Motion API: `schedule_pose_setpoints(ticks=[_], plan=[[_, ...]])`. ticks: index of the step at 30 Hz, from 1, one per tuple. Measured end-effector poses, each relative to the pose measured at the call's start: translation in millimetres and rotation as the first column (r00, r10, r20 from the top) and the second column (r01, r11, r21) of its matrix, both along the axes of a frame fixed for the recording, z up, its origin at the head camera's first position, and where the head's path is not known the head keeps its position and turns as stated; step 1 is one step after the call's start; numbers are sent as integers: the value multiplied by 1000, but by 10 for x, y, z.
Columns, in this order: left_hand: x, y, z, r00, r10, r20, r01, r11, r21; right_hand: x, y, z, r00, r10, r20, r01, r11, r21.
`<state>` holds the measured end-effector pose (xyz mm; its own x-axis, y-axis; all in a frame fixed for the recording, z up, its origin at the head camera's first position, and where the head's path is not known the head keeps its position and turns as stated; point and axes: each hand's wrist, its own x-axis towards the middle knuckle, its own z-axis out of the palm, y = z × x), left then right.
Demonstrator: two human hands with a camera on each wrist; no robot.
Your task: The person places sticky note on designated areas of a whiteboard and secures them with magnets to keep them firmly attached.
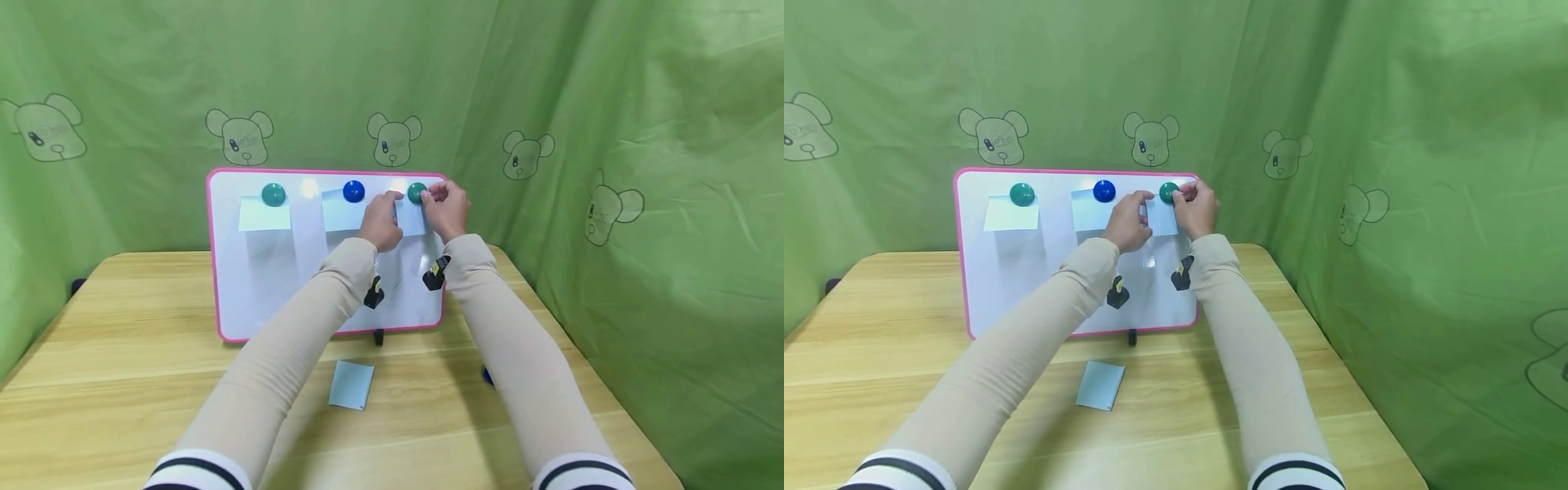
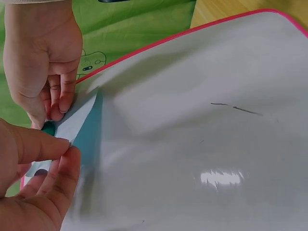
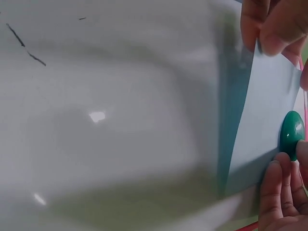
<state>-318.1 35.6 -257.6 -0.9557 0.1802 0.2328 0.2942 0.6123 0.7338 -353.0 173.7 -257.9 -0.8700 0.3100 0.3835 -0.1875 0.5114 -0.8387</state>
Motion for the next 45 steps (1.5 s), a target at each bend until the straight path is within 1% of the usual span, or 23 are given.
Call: schedule_pose_setpoints(ticks=[5, 9, 11, 14, 16, 17, 21, 25, 29, 32, 36, 39, 43, 45], plan=[[4, -42, 8, 1000, -4, 1, 4, 1000, -18, -8, 8, 4, 998, 47, 31, -45, 998, -39], [12, -79, 9, 1000, -23, 5, 23, 999, -44, 12, 29, 20, 993, 117, 32, -112, 986, -122], [22, -93, -3, 999, -33, 9, 34, 998, -61, 28, 44, 28, 985, 171, 20, -163, 967, -197], [52, -103, -37, 998, -56, 23, 57, 995, -80, 68, 76, 29, 971, 239, 10, -225, 926, -305], [79, -103, -77, 997, -75, 36, 78, 994, -83, 99, 109, 13, 962, 274, 9, -254, 902, -350], [95, -101, -97, 995, -87, 46, 90, 992, -83, 115, 126, 2, 958, 285, 12, -262, 897, -357], [184, -91, -153, 988, -129, 80, 135, 988, -77, 187, 215, -50, 946, 325, 14, -302, 894, -332], [290, -97, -161, 985, -157, 71, 162, 984, -69, 276, 312, -81, 932, 361, -18, -350, 888, -298], [389, -141, -167, 981, -185, 59, 188, 981, -51, 363, 414, -123, 929, 368, -30, -363, 897, -251], [456, -187, -201, 975, -212, 63, 213, 977, -24, 433, 510, -178, 932, 361, -22, -357, 909, -216], [538, -272, -260, 968, -244, 54, 242, 969, 43, 555, 637, -253, 932, 363, 6, -356, 917, -180], [602, -350, -292, 963, -264, 52, 257, 959, 121, 659, 723, -309, 929, 366, 48, -356, 923, -146], [697, -453, -330, 958, -269, 101, 243, 947, 211, 792, 828, -419, 921, 377, 99, -369, 925, -89], [746, -507, -366, 957, -263, 122, 230, 945, 232, 852, 879, -499, 919, 377, 114, -373, 926, -58]])
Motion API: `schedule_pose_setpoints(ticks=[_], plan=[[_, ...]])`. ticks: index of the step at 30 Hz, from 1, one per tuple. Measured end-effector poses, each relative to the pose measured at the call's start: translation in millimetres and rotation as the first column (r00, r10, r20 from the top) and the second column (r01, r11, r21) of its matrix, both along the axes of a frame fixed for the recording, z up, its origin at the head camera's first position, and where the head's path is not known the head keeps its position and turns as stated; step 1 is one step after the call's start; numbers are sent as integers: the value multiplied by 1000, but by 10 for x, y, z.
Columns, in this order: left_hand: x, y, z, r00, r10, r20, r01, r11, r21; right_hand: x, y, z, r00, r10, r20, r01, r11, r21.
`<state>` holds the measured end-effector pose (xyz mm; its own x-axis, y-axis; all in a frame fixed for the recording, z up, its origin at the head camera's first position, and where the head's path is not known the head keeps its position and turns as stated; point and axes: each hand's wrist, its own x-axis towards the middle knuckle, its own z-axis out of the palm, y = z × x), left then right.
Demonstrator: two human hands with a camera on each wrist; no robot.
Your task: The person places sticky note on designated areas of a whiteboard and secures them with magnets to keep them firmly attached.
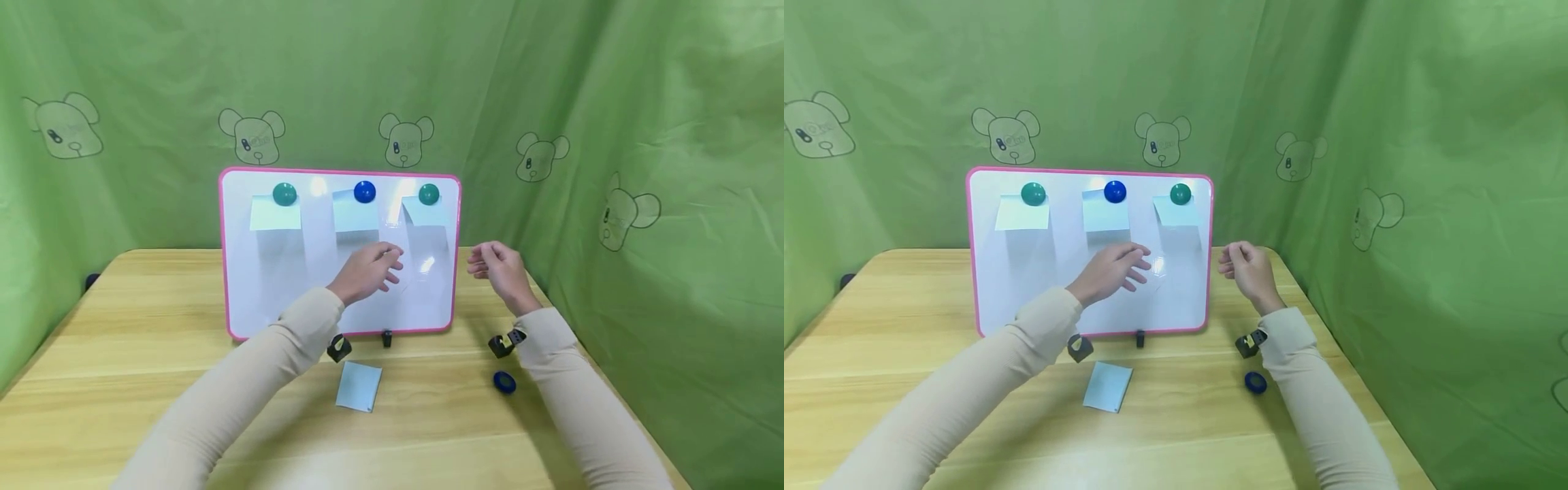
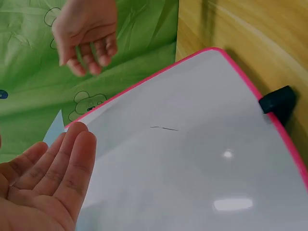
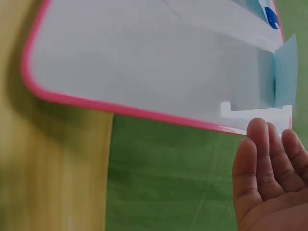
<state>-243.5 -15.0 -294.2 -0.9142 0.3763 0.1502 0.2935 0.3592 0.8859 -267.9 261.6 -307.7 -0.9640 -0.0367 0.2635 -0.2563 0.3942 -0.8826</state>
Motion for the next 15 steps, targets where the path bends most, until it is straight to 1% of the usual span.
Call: schedule_pose_setpoints(ticks=[2, 4, 7, 9, 11, 13, 15], plan=[[49, -57, -38, 1000, 12, 11, -12, 1000, -3, 54, 54, -82, 1000, 3, 4, -3, 999, 38], [91, -117, -95, 1000, 16, 2, -16, 1000, -25, 109, 108, -166, 1000, 1, 11, -2, 997, 79], [152, -196, -200, 999, 27, -19, -30, 990, -134, 185, 192, -287, 1000, 0, 31, -5, 983, 181], [189, -247, -290, 1000, 20, -20, -24, 978, -207, 236, 241, -365, 999, 2, 46, -14, 967, 254], [237, -297, -391, 1000, 12, -6, -13, 962, -273, 291, 290, -449, 998, 17, 64, -36, 945, 325], [287, -351, -500, 1000, -3, 16, 8, 953, -303, 356, 337, -533, 995, 27, 94, -61, 923, 380], [336, -408, -620, 1000, -17, 19, 22, 945, -326, 425, 386, -611, 991, 41, 130, -92, 905, 415]])
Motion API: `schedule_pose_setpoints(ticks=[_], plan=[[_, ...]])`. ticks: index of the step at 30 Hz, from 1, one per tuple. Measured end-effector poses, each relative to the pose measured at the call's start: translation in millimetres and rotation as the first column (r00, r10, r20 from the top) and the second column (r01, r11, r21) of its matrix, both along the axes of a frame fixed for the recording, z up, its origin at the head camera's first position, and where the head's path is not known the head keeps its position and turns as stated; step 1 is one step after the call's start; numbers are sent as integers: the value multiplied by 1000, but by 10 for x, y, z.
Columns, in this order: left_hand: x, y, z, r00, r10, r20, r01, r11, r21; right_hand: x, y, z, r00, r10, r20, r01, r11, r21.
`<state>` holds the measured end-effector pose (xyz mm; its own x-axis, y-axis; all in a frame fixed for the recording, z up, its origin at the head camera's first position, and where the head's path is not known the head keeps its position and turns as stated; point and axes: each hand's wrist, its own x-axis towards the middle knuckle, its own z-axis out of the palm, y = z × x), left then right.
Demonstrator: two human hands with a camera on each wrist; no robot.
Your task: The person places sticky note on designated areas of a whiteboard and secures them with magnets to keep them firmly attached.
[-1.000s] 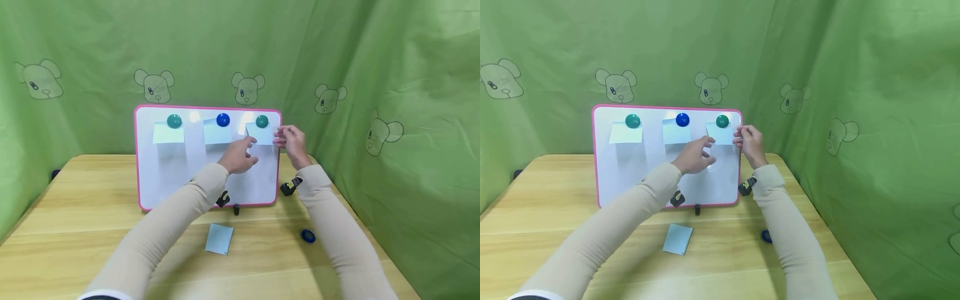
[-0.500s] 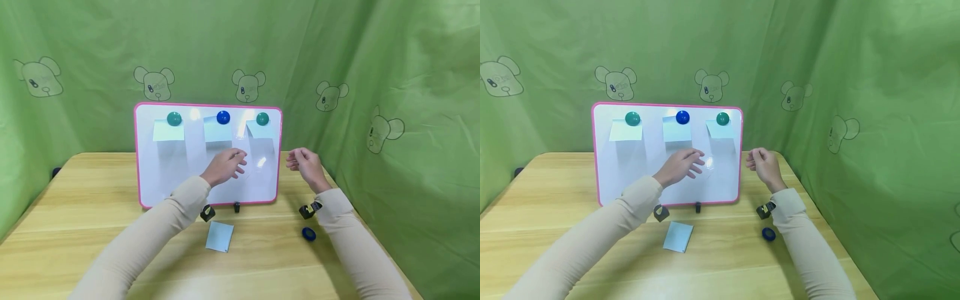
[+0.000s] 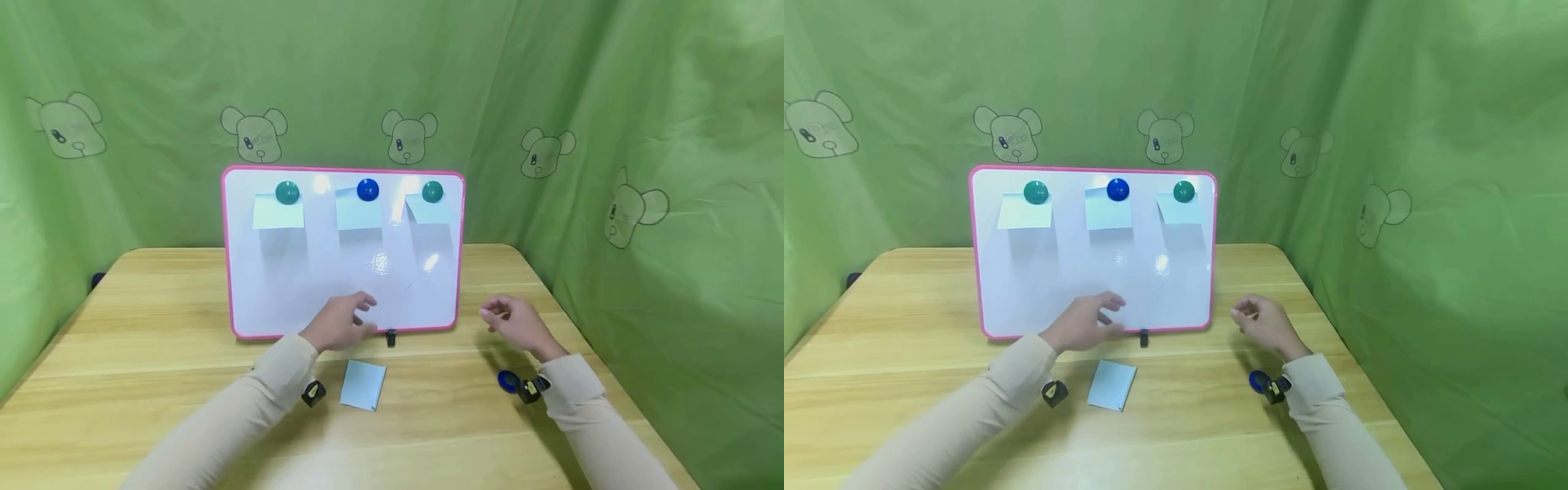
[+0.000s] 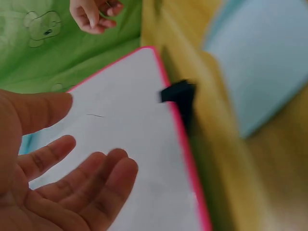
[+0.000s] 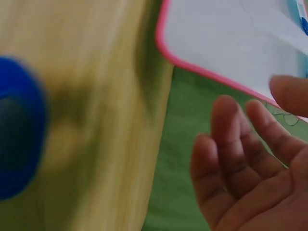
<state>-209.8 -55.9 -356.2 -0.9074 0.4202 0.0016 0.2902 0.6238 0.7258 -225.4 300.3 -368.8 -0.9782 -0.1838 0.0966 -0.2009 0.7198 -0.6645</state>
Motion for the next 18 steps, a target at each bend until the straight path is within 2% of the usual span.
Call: schedule_pose_setpoints(ticks=[4, 6, 11, 18], plan=[[97, -87, -192, 1000, -12, 18, 13, 999, -39, 126, 109, -105, 998, 33, 56, -37, 996, 77], [148, -123, -260, 999, -19, 50, 22, 998, -59, 183, 154, -150, 995, 55, 88, -65, 992, 111], [244, -173, -346, 994, -43, 103, 54, 993, -109, 280, 253, -238, 976, 132, 174, -155, 980, 126], [288, -164, -412, 991, -104, 87, 116, 983, -139, 307, 327, -305, 936, 222, 272, -258, 960, 104]])
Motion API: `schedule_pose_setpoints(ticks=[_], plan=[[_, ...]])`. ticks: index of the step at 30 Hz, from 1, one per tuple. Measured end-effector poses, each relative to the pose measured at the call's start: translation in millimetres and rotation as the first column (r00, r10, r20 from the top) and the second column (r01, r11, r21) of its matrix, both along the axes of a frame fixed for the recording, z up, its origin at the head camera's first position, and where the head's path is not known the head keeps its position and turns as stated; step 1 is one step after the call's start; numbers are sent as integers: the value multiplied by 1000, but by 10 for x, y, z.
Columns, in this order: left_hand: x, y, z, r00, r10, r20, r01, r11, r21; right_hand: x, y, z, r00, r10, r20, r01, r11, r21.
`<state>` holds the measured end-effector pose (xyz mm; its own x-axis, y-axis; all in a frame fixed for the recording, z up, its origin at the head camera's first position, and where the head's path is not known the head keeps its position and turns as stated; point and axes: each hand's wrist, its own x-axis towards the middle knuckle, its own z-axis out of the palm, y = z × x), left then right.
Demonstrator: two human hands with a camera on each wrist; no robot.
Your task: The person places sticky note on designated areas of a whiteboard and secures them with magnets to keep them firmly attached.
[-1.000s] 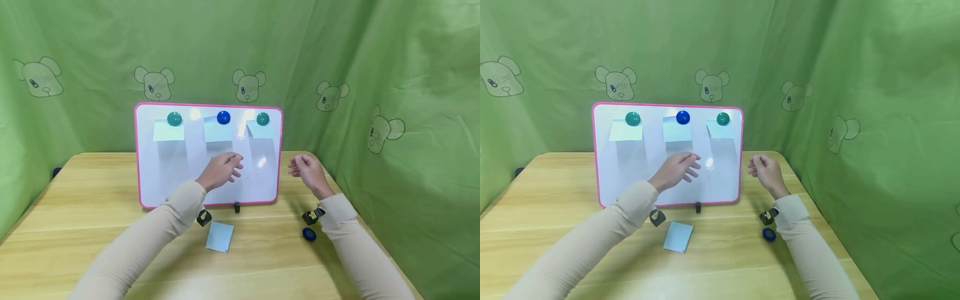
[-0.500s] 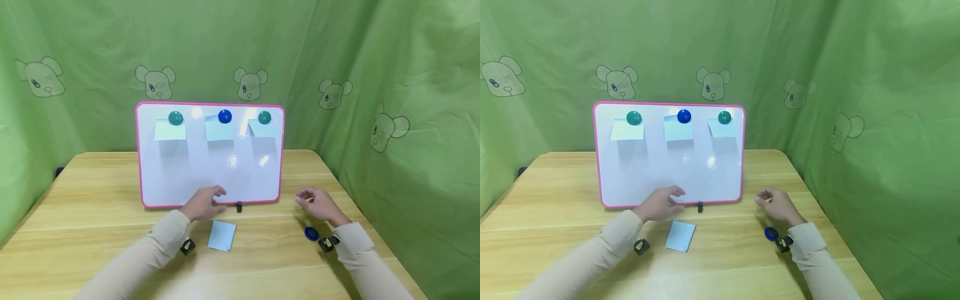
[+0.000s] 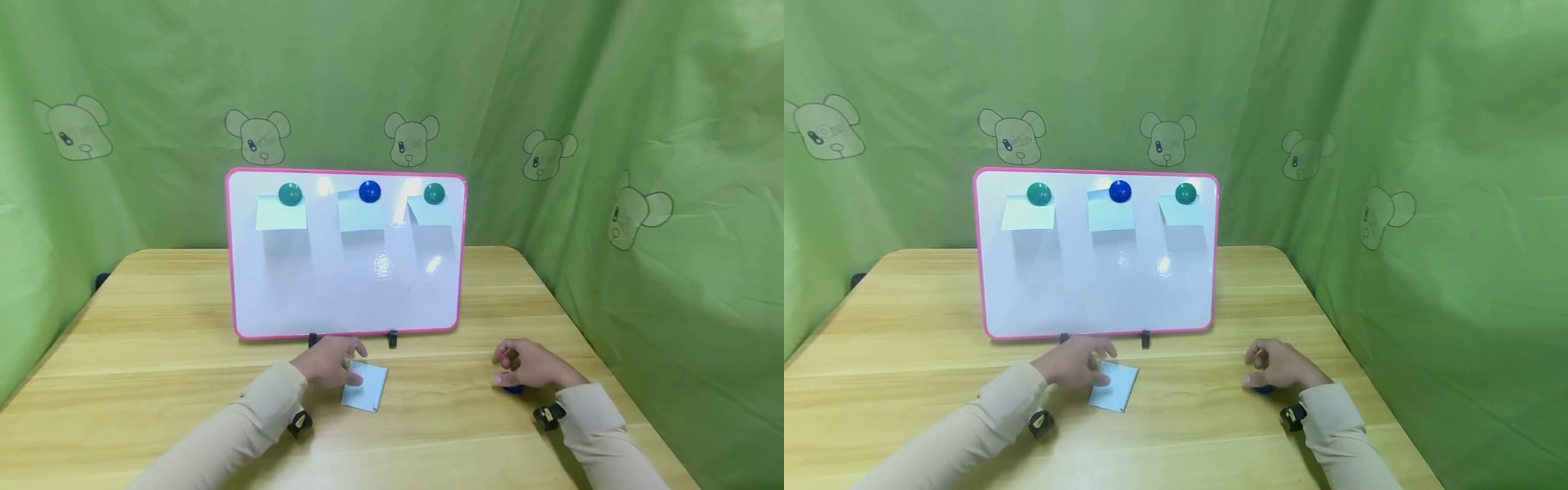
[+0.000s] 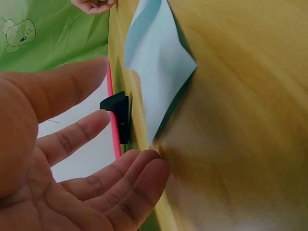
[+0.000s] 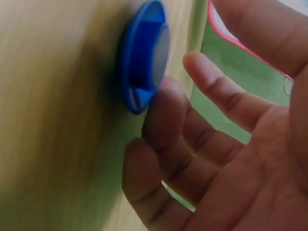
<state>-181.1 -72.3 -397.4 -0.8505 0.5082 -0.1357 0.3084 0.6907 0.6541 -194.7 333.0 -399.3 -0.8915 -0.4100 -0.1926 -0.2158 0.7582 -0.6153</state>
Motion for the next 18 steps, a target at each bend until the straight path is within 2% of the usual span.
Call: schedule_pose_setpoints(ticks=[4, 9, 18], plan=[[-1, 17, -30, 1000, -11, -5, 11, 1000, -29, 7, 4, -25, 999, -8, 46, 7, 1000, 23], [0, 32, -89, 999, -31, -23, 29, 998, -57, 34, -7, -34, 998, -14, 64, 11, 999, 38], [50, 66, -84, 996, -27, -90, 19, 996, -87, 57, -74, 2, 999, -33, 22, 32, 998, 54]])
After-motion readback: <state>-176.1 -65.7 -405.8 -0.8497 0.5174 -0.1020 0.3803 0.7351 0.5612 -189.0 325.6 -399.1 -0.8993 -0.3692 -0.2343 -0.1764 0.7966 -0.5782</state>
